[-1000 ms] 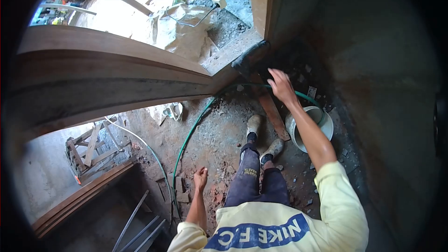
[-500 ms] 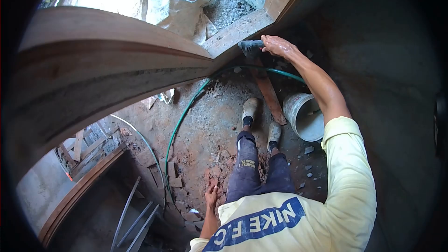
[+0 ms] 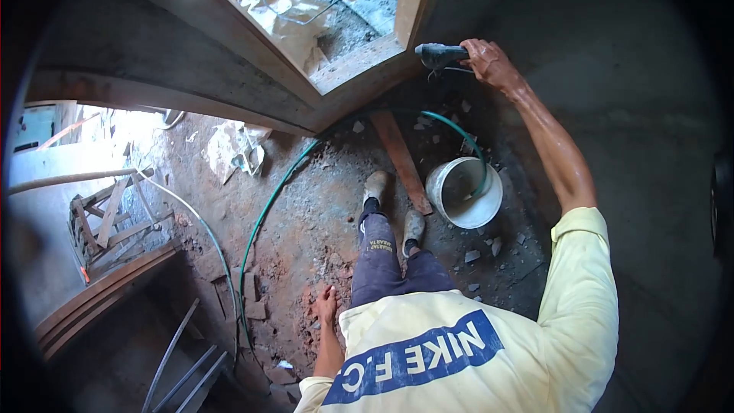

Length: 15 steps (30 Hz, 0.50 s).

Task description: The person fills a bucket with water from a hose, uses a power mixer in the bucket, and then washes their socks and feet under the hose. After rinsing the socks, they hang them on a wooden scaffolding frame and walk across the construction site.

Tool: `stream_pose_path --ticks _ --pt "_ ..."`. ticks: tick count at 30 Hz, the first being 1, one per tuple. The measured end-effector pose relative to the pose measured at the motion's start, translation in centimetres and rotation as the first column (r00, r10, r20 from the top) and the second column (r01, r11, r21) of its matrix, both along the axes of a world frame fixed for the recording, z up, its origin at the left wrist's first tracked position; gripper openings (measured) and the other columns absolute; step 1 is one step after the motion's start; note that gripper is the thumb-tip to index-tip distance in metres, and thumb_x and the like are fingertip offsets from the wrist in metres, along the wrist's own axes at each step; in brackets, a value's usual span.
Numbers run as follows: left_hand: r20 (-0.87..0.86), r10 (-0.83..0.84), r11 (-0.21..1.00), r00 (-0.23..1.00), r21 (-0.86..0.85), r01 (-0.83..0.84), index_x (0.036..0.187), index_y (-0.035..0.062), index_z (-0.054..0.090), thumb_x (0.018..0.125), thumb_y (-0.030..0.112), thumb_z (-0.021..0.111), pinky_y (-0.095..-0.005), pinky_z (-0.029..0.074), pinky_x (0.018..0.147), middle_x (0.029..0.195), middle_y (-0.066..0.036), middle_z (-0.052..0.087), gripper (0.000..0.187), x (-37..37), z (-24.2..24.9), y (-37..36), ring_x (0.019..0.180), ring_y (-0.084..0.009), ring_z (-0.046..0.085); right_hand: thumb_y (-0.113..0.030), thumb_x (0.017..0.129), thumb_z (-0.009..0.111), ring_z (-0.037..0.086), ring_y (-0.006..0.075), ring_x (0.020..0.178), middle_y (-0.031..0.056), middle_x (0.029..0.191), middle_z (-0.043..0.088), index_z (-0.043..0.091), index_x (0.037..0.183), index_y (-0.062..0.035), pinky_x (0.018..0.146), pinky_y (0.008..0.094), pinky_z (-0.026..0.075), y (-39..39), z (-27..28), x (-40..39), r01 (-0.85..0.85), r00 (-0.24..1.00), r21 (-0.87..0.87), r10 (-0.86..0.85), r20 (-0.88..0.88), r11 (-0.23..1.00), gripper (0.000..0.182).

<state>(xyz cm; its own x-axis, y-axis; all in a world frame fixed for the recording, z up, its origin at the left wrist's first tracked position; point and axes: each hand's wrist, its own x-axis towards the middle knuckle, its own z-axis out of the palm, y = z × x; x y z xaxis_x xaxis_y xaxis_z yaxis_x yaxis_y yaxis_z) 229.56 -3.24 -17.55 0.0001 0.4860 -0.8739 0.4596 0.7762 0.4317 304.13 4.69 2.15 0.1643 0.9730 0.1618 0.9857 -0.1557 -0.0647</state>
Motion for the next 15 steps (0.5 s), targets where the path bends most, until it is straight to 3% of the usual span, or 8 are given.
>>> stream_pose_path --ticks 4,5,6,9,11,12,13,15 --pt "0.055 -0.184 0.951 0.981 0.262 0.164 0.121 0.0028 0.056 0.090 0.026 0.062 -0.0223 0.047 0.051 0.090 -0.006 0.064 0.039 3.2 -1.9 2.4 0.066 -0.0109 0.059 -0.001 0.081 0.057 0.064 0.0281 0.091 0.0155 0.100 0.062 0.055 0.109 0.0014 0.077 0.0400 0.050 -4.2 10.5 1.8 -0.057 0.995 0.123 0.047 0.085 0.991 0.028" --pt "0.061 -0.264 0.904 0.963 0.365 0.225 0.121 0.0010 0.056 0.090 0.029 0.061 -0.0235 0.047 0.055 0.093 -0.008 0.064 0.041 4.7 -3.0 4.0 0.069 -0.0117 0.059 0.002 0.081 0.056 0.067 0.0266 0.083 0.0166 0.100 0.062 0.055 0.109 0.0033 0.071 0.0376 0.052 -5.4 13.8 1.4 -0.038 0.992 0.188 0.059 -0.109 0.981 0.028" --pt "0.055 -0.339 0.842 0.939 0.463 0.277 0.120 -0.0008 0.056 0.090 0.032 0.061 -0.0247 0.048 0.060 0.096 -0.011 0.065 0.044 6.7 -3.8 5.4 0.072 -0.0125 0.060 0.002 0.081 0.056 0.067 0.0266 0.083 0.0166 0.100 0.062 0.055 0.109 0.0033 0.071 0.0376 0.052 -6.5 17.0 1.2 -0.030 0.995 0.191 0.048 -0.091 0.981 0.028" --pt "0.068 -0.444 0.737 0.893 0.594 0.322 0.122 -0.0031 0.055 0.091 0.037 0.059 -0.0320 0.048 0.082 0.106 -0.018 0.065 0.051 19.8 4.9 9.2 0.098 -0.0223 0.062 0.007 0.081 0.057 0.065 0.0268 0.091 0.0149 0.093 0.063 0.054 0.112 0.0023 0.077 0.0341 0.050 -10.1 25.7 1.3 0.093 0.984 0.144 -0.069 -0.163 0.985 0.032" --pt "0.131 -0.565 0.655 0.815 0.672 0.346 0.125 0.0005 0.055 0.090 0.036 0.060 -0.0305 0.049 0.084 0.110 -0.016 0.064 0.049 28.4 9.6 10.4 0.099 -0.0213 0.062 -0.001 0.087 0.059 0.065 0.0188 0.092 0.0083 0.090 0.065 0.054 0.117 0.0018 0.078 0.0305 0.049 -13.0 30.5 2.4 -0.190 0.957 0.419 0.262 -0.122 0.888 0.030" --pt "0.262 -0.599 0.645 0.757 0.718 0.262 0.124 0.0006 0.055 0.089 0.033 0.062 -0.0298 0.049 0.085 0.111 -0.016 0.064 0.048 32.6 13.1 10.1 0.099 -0.0203 0.062 -0.018 0.089 0.059 0.059 0.0214 0.098 0.0098 0.102 0.061 0.055 0.117 -0.0039 0.084 0.0344 0.045 -13.0 36.4 -2.3 0.136 0.990 0.161 -0.130 -0.049 0.977 0.032" --pt "0.406 -0.633 0.647 0.659 0.745 0.163 0.123 0.0007 0.056 0.088 0.032 0.065 -0.0293 0.049 0.086 0.112 -0.016 0.064 0.048 36.6 13.0 10.0 0.098 -0.0199 0.063 -0.036 0.091 0.060 0.053 0.0239 0.103 0.0114 0.115 0.058 0.057 0.118 -0.0096 0.091 0.0382 0.041 -13.0 41.1 -7.2 0.485 0.871 -0.060 -0.477 0.115 0.872 0.038" --pt "0.364 -0.736 0.609 0.571 0.725 0.323 0.123 -0.0013 0.055 0.087 0.037 0.065 -0.0288 0.045 0.092 0.120 -0.016 0.060 0.054 43.1 18.4 8.0 0.109 -0.0208 0.058 -0.035 0.091 0.059 0.058 0.0229 0.091 0.0081 0.097 0.063 0.061 0.110 -0.0075 0.083 0.0366 0.043 -16.9 41.7 -3.0 0.153 0.850 0.351 -0.305 0.429 0.924 0.034"
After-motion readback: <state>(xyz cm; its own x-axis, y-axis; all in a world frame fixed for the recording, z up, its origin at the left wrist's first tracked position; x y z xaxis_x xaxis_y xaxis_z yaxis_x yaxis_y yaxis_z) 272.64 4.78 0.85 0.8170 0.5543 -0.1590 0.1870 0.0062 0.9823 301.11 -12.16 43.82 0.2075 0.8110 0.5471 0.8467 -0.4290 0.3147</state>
